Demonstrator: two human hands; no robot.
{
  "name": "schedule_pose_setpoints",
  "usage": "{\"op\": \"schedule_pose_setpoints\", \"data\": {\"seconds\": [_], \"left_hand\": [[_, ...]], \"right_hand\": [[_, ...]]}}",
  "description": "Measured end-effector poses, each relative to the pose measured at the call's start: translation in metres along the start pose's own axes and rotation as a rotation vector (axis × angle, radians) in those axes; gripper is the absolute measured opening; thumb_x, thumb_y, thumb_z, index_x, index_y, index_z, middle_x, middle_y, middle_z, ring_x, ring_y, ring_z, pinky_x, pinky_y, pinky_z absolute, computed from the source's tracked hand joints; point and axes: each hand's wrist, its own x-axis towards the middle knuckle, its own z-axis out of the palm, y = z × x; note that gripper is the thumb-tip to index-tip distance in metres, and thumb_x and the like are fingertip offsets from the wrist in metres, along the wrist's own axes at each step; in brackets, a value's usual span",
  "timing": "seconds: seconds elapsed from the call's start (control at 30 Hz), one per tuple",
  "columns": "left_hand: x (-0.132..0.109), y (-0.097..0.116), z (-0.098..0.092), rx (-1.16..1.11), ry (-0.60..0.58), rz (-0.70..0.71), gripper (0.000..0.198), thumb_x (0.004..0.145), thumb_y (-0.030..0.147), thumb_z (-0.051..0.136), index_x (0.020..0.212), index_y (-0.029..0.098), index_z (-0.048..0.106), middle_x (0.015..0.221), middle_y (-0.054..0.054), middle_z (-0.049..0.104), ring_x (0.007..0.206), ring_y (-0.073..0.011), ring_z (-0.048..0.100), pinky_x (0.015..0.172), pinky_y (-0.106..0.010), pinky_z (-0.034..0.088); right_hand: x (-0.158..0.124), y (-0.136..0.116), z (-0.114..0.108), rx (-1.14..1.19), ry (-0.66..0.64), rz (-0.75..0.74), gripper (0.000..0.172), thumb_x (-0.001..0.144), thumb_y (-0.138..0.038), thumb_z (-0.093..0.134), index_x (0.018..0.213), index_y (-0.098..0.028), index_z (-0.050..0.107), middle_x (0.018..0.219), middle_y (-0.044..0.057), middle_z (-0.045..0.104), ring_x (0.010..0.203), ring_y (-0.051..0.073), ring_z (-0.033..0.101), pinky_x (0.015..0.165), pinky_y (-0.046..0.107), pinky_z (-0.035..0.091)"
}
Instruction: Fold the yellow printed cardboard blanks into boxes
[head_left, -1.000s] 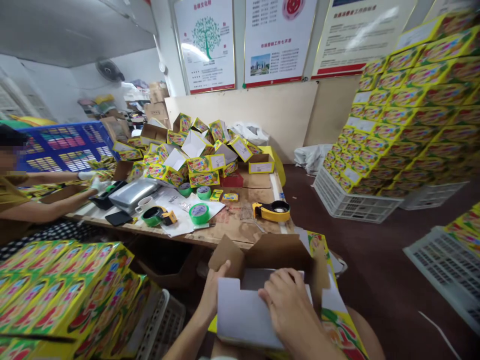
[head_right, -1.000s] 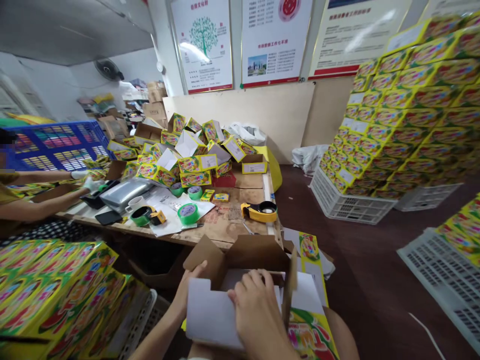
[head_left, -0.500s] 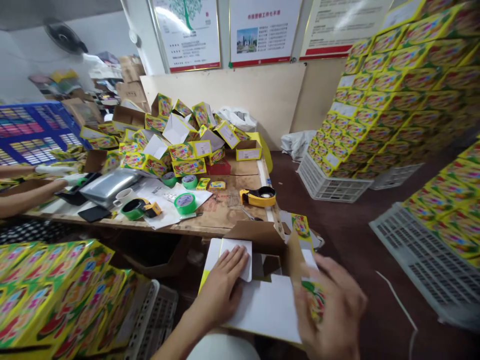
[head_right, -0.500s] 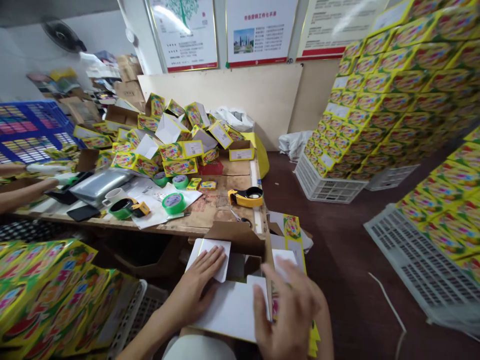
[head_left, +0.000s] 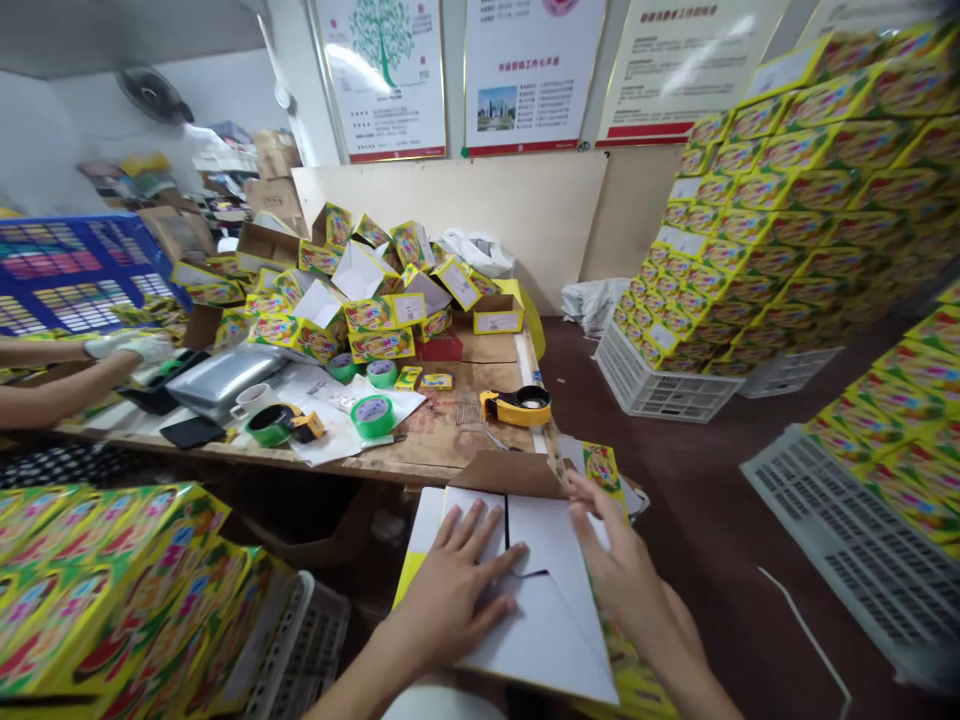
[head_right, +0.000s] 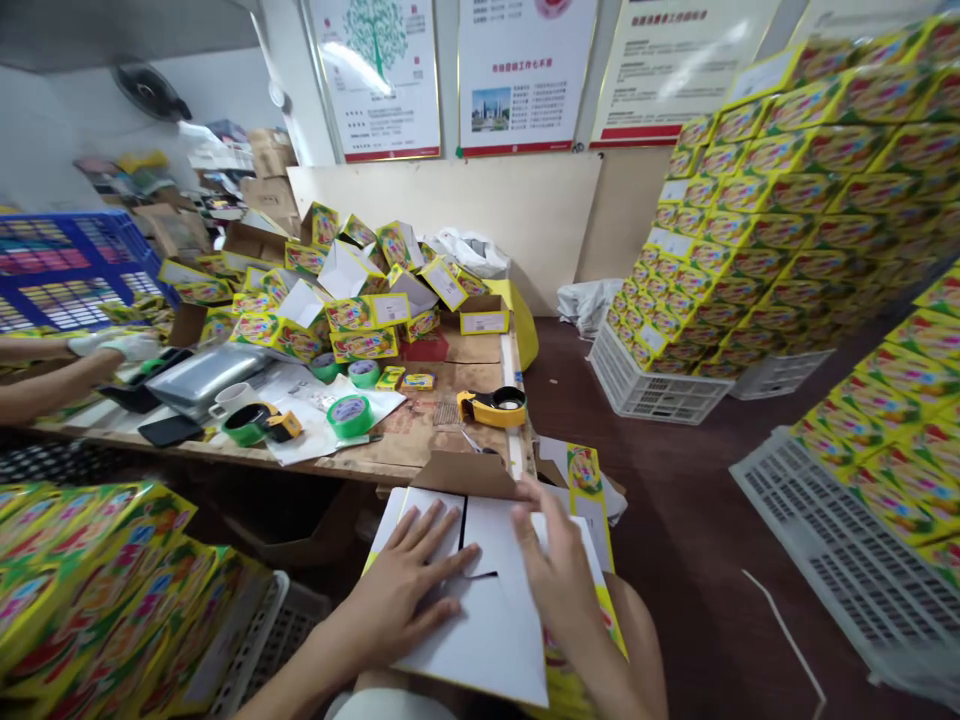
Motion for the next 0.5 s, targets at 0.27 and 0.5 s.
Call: {"op": "schedule_pose_setpoints", "data": {"seconds": [0.27, 0.5], "left_hand": [[-0.007, 0.0, 0.001, -0.322, 0.265, -0.081, 0.028, 0.087, 0.029, 0.054, 0.114, 0.027, 0.062, 0.124, -0.007, 0.058, 0.121, -0.0249, 0.048, 0.109, -0.046, 0.027], [-0.024, -0.012, 0.033, -0.746, 0.77, -0.705, 0.026, 0.086, 0.042, 0.05, 0.088, 0.017, 0.058, 0.085, -0.006, 0.06, 0.079, -0.0195, 0.056, 0.073, -0.03, 0.044]], "right_hand": [[0.052, -0.001, 0.01, 0.14, -0.488, 0.015, 0.051, 0.079, -0.066, 0.047, 0.065, -0.02, 0.064, 0.116, 0.01, 0.063, 0.112, 0.03, 0.054, 0.1, 0.044, 0.034], [0.025, 0.018, 0.032, -0.408, -0.388, 0.007, 0.062, 0.061, -0.036, 0.075, 0.115, -0.022, 0.048, 0.122, 0.01, 0.054, 0.117, 0.029, 0.046, 0.095, 0.042, 0.033]]}}
